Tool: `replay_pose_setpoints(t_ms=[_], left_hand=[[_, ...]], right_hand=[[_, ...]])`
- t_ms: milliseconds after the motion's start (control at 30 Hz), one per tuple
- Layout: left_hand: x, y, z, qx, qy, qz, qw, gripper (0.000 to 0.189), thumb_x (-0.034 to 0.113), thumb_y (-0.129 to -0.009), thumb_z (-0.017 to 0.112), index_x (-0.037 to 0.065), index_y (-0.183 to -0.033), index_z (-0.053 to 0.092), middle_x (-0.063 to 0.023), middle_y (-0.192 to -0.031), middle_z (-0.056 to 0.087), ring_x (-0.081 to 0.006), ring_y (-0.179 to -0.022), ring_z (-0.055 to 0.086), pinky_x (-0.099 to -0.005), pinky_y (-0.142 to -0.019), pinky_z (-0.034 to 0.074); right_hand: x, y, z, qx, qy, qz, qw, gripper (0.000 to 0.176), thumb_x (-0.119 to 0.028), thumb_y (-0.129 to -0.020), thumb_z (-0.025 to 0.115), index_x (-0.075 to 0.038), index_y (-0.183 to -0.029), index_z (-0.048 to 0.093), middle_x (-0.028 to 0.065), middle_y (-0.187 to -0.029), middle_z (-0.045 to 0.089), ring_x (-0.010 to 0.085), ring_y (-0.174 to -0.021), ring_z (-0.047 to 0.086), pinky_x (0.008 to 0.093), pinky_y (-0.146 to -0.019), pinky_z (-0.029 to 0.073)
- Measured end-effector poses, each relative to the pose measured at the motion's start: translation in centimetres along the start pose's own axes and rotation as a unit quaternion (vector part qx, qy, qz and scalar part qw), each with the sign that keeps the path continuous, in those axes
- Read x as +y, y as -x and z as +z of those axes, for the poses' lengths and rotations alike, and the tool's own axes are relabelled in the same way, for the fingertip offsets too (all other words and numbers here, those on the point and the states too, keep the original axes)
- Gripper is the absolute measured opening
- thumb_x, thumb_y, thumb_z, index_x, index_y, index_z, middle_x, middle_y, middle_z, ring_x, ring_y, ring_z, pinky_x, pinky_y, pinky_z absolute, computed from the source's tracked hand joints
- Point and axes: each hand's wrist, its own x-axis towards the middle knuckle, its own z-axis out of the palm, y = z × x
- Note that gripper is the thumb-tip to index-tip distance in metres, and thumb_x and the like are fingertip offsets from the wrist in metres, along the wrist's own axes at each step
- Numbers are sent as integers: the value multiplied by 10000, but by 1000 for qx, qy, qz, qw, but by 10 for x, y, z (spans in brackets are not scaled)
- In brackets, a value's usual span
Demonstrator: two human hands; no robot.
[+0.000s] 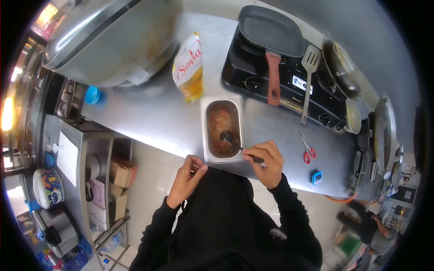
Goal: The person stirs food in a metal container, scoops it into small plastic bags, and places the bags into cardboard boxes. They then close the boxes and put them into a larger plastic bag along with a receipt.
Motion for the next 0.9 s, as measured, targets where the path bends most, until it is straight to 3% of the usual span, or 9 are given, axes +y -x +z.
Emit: replay_pose_setpoints(t_ms=[67,167,267,467,667,900], left_hand=[[-22,-5,4,29,76,-16,997,221,178,-940,513,51,-1103,434,-62,-934,600,-127,-750,592,-242,-677,468],[-32,-15,18,-23,231,-19,972,309,175,-947,495,71,-1190,334,-96,-1035,595,-168,-829,628,-265,-694,493],[-26,-20,31,-16,265,-4,964,338,175,-954,470,52,-1220,302,-149,-975,606,-235,-884,652,-295,-725,522],[-28,-23,45,30,315,-10,949,461,130,-952,462,38,-1322,204,-178,-966,604,-242,-735,676,-293,-665,530],[-33,-28,52,61,344,22,937,666,97,-934,474,69,-1445,48,-137,-972,611,-187,-545,629,-257,-517,513],[-34,-22,52,60,421,11,905,657,44,-900,483,80,-1455,134,-36,-933,615,-62,-356,413,-188,-373,346]], right_hand=[[0,0,-2,-7,-29,47,998,236,6,-652,725,-76,-865,667,34,-824,622,224,-713,534,308,-606,433],[4,-5,-7,-63,-51,31,996,205,-37,-676,717,-96,-864,662,20,-845,606,218,-769,526,314,-676,421],[12,-14,-6,-189,14,-40,981,169,-102,-713,697,-106,-876,652,4,-866,596,205,-811,518,313,-737,403],[29,-21,7,-226,67,-142,961,239,-96,-655,663,-114,-891,634,-22,-864,593,180,-861,513,328,-794,390],[42,-43,5,-201,154,-243,936,295,-57,-618,618,-118,-906,636,-20,-906,600,179,-869,522,343,-795,396],[39,-55,0,-123,117,-229,959,277,-60,-630,642,-106,-904,649,-11,-908,623,194,-825,538,346,-742,399]])
